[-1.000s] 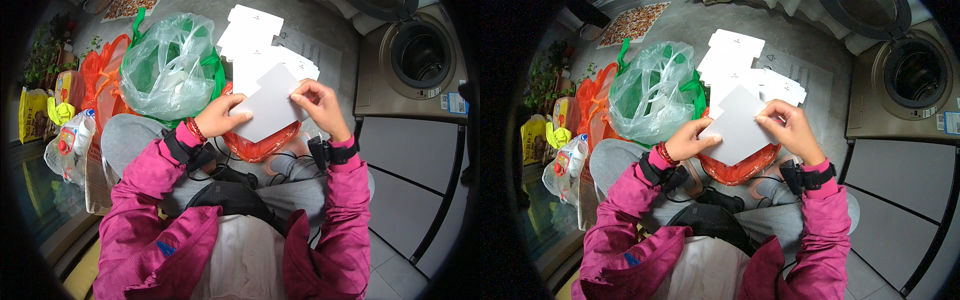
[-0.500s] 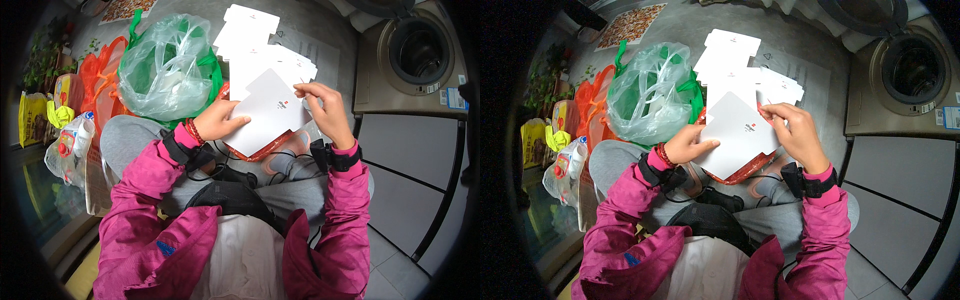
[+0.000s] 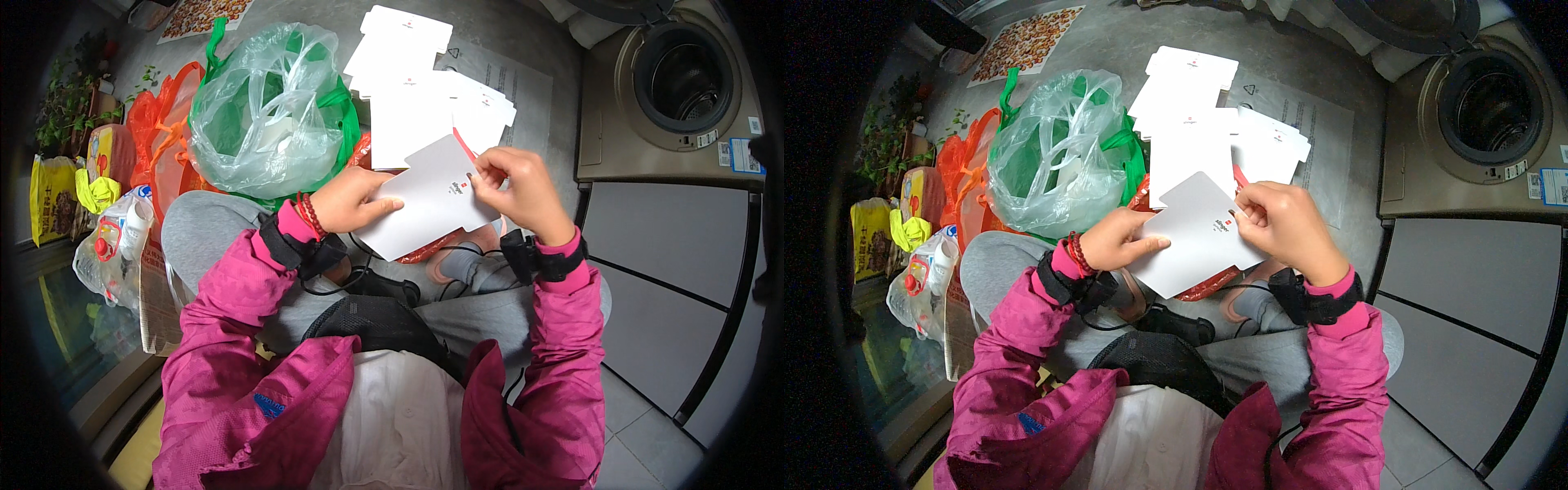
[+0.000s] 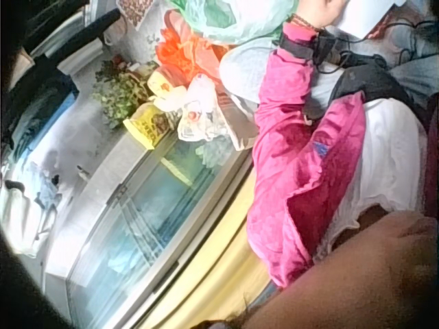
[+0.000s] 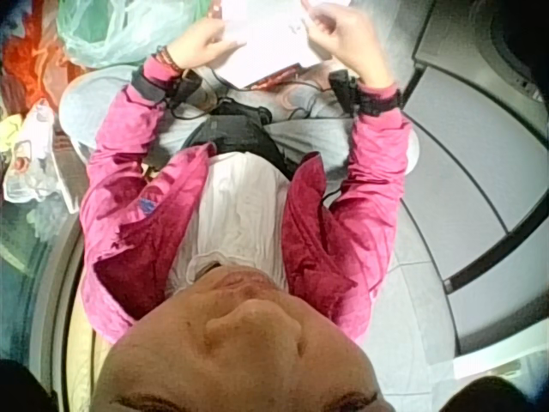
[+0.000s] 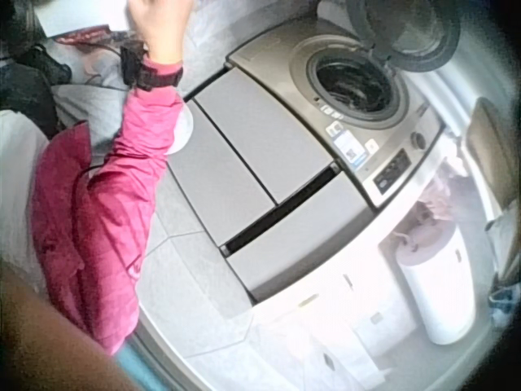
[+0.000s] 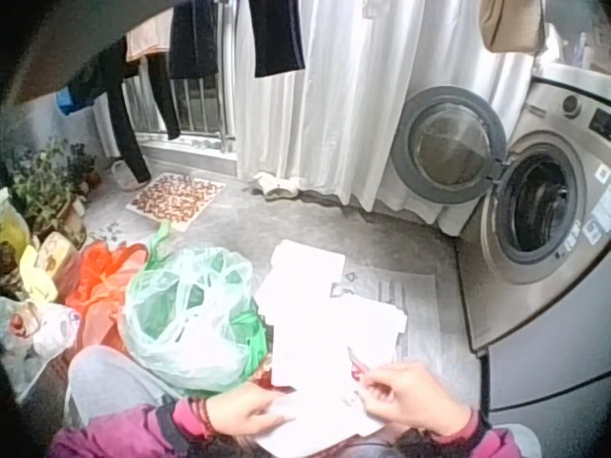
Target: The person sits on the floor and folds flat white cardboard pieces into small boxes. They fold the side flaps, tuck tabs into slots, and stack the finished boxes. The person also briefly handles a plastic bag and a white cylindrical object.
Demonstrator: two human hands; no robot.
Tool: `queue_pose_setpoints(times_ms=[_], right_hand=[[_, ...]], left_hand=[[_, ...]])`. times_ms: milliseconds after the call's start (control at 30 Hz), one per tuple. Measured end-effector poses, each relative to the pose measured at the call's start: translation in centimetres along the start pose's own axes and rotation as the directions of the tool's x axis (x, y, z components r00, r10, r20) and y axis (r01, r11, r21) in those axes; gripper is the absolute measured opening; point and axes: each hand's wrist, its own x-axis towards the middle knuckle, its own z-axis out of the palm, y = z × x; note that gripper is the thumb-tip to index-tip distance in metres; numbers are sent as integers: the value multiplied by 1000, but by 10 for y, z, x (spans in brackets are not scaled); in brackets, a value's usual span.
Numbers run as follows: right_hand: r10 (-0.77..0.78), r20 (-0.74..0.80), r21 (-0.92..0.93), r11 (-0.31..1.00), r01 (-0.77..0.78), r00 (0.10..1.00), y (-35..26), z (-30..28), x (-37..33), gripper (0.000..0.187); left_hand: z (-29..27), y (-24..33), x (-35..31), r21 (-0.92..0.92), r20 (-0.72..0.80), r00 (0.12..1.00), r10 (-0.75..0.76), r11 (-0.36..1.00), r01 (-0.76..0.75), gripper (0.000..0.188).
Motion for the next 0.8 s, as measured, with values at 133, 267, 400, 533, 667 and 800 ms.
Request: queue_pose_setpoints(times_ms=[133,267,400,533,667,800], right_hand=[[-41,-70,-112,993,33,997,-1,16,1,16],[-27,29,39,999,26,999,3,13,1,18],[80,236,167,978,-122,968,9,0,-2,18],[265,267,392,848,-356,926,22,-4,-5,19],[318,219,515,765,-386,922,33,2,-4,18],[275,164,541,778,-319,948,32,5,-7,20]], left_hand=[[-1,0,-1,76,1,1000,-1,997,1,34],[-5,-4,-4,49,67,997,-37,998,34,33],[-7,-9,-3,24,126,992,-3,1000,0,33],[-11,-3,-4,-131,124,990,-70,988,86,35],[-20,5,-8,-190,133,959,-249,944,271,40],[-22,5,-6,-132,92,982,-167,975,178,42]])
